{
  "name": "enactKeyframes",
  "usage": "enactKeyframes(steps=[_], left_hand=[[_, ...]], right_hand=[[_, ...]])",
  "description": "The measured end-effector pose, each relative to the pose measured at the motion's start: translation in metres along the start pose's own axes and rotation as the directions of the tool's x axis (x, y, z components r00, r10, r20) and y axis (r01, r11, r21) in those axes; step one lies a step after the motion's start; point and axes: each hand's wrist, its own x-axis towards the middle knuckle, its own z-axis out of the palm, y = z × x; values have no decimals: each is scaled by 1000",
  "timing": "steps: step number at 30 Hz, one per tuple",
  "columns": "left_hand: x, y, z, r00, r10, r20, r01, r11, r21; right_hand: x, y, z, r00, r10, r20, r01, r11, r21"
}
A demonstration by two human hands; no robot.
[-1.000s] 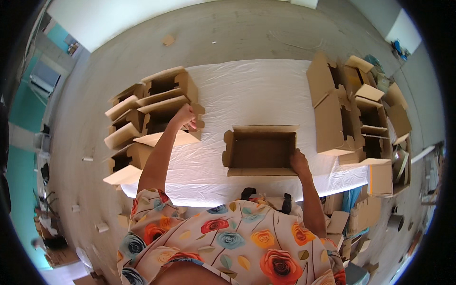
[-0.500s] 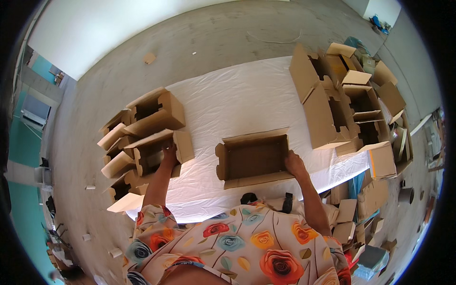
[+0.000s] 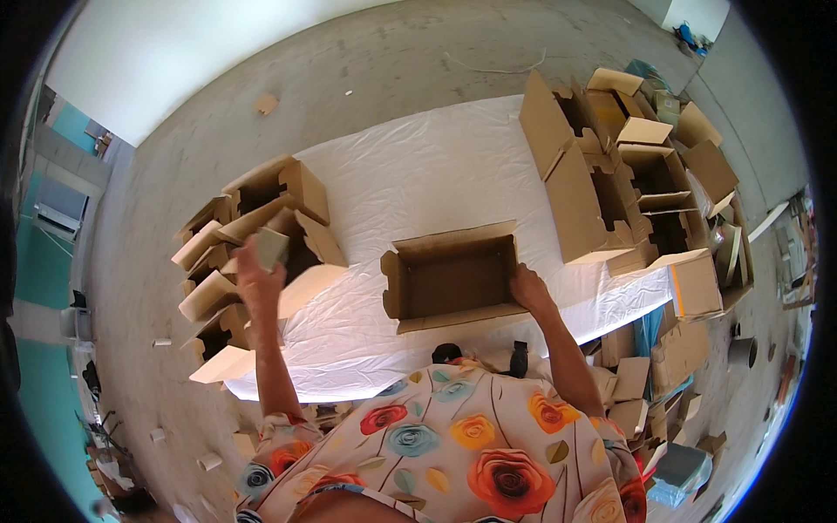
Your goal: The person folds cardboard boxes by hand on a table and inserts cardboard dividers into them, repeating the process for several boxes and placing them aside.
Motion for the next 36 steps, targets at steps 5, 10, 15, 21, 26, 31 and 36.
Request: enactKeyframes(steps=[5,10,15,21,26,31,36], left_hand=[[-32,49,-94,929,-298,-217,29,646,-763],[-87,141,-70,982,-187,22,91,364,-927],[-106,193,6,977,-109,182,211,410,-887],[-145,197,107,977,-42,208,190,611,-769],[-154,200,92,899,-19,439,239,859,-453],[-151,201,44,998,-10,66,39,886,-462],[-175,185,37,974,-219,-55,173,882,-439]], right_hand=[[-2,-2,-6,998,56,25,-55,998,-22],[4,-1,-4,999,14,49,-13,1000,-12],[2,3,-9,998,-30,53,30,1000,-7],[0,1,-21,991,-100,83,103,994,-29],[2,16,-25,988,-99,122,100,995,-5],[1,15,-28,983,-98,157,93,995,37],[9,21,-18,984,-138,117,112,973,201]])
